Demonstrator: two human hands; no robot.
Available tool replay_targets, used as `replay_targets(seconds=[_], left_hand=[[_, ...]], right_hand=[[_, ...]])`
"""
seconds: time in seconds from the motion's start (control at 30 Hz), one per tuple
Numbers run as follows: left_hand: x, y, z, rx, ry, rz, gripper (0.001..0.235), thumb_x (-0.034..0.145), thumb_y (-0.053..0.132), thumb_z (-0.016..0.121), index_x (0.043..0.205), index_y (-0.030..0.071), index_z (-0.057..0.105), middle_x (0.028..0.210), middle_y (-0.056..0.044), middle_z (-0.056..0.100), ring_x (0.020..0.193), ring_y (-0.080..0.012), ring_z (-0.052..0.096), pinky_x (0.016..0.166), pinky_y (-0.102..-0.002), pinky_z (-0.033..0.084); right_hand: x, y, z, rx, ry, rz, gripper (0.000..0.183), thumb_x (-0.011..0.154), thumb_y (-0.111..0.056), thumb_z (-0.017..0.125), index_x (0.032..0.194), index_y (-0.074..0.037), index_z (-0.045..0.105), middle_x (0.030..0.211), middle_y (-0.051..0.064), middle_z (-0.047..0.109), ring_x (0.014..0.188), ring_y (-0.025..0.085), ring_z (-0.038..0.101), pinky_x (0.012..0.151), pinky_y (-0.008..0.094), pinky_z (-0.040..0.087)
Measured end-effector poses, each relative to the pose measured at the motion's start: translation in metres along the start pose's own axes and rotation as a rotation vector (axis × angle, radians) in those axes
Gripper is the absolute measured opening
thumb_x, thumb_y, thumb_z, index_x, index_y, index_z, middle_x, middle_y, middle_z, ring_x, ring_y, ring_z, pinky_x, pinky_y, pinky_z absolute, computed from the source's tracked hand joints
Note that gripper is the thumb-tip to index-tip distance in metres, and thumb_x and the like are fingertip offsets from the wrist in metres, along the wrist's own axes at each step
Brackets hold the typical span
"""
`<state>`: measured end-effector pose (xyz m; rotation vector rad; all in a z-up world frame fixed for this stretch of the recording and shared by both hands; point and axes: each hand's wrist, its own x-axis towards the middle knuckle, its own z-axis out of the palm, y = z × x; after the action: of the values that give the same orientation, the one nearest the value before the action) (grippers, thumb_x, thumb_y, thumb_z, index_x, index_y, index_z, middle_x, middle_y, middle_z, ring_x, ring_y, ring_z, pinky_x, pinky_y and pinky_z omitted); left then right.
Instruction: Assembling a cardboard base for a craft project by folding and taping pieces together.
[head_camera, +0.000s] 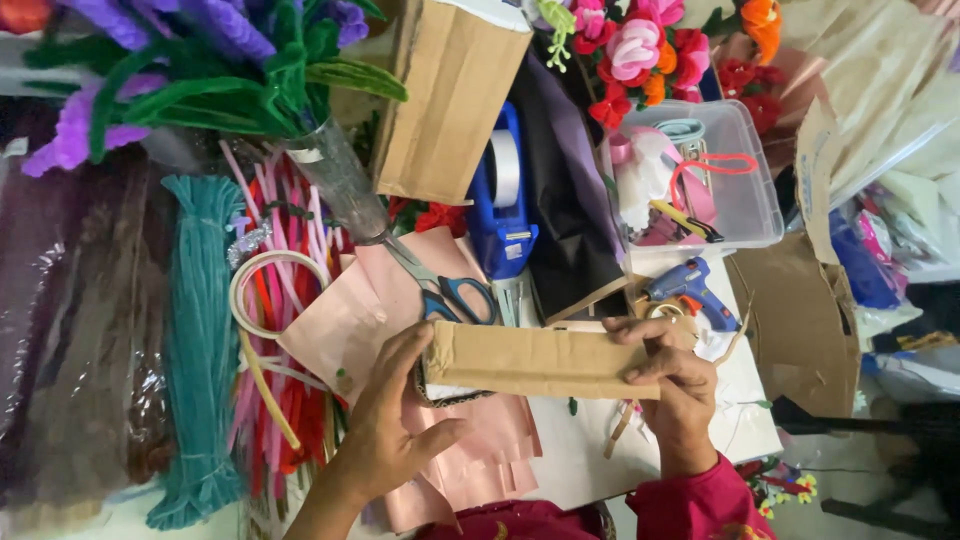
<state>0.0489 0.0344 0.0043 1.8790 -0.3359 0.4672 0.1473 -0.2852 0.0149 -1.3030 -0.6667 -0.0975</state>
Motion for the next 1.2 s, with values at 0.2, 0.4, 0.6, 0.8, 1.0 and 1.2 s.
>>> replay_targets(seconds=[0.2,0.4,0.6,0.8,1.0,1.2], left_hand=[[0.008,0.007,-0.005,0.074,-0.049,0.004,0.047,0.091,0.031,0.074,0.131,0.011,0.060,0.131,-0.017,0.057,0.124,-0.0297,0.062,0.098,-0.039,0.061],[0.013,0.015,-0.003,0.072,-0.078,0.046,0.041,0.092,0.029,0.073,0.127,0.011,0.062,0.134,-0.018,0.058,0.129,-0.0346,0.062,0.099,-0.044,0.060],[0.012,0.024,0.001,0.084,-0.125,0.058,0.041,0.091,0.027,0.076,0.126,0.010,0.063,0.142,-0.022,0.053,0.133,-0.0369,0.058,0.106,-0.047,0.055],[0.005,0.026,0.006,0.087,-0.030,0.112,0.053,0.094,0.026,0.074,0.139,0.006,0.054,0.139,-0.022,0.057,0.131,-0.0354,0.060,0.107,-0.045,0.055],[-0.003,0.012,0.016,0.060,0.095,0.001,0.080,0.084,0.032,0.085,0.143,-0.001,0.044,0.138,-0.021,0.063,0.130,-0.0356,0.063,0.111,-0.045,0.050],[0.004,0.024,0.018,0.046,0.110,0.094,0.057,0.093,0.026,0.077,0.140,0.005,0.051,0.137,-0.022,0.057,0.133,-0.0360,0.059,0.111,-0.047,0.053]], right_hand=[[0.009,-0.021,-0.011,-0.099,-0.136,0.192,0.030,0.081,0.009,0.051,0.083,-0.003,0.079,0.121,0.021,0.071,0.123,0.044,0.066,0.108,0.054,0.052],[0.065,-0.082,-0.021,-0.159,-0.575,0.367,0.034,0.095,-0.020,0.055,0.113,-0.001,0.077,0.127,0.022,0.073,0.130,0.041,0.064,0.115,0.057,0.044],[0.121,-0.110,0.047,-0.917,-0.909,0.240,0.050,0.093,-0.027,0.061,0.140,-0.007,0.059,0.142,0.013,0.066,0.121,0.034,0.066,0.098,0.045,0.049],[0.114,-0.078,0.072,-1.048,-1.073,0.302,0.012,0.093,-0.022,0.052,0.087,-0.015,0.060,0.081,0.006,0.071,0.067,0.032,0.067,0.059,0.045,0.045],[0.088,-0.086,0.027,-0.546,-0.365,0.627,0.017,0.101,-0.017,0.053,0.093,-0.007,0.065,0.082,0.002,0.055,0.068,0.012,0.047,0.059,0.028,0.034],[0.022,-0.037,0.052,-0.114,0.228,0.732,0.009,0.101,-0.019,0.051,0.094,-0.014,0.053,0.071,-0.001,0.046,0.057,0.010,0.041,0.049,0.024,0.030]])
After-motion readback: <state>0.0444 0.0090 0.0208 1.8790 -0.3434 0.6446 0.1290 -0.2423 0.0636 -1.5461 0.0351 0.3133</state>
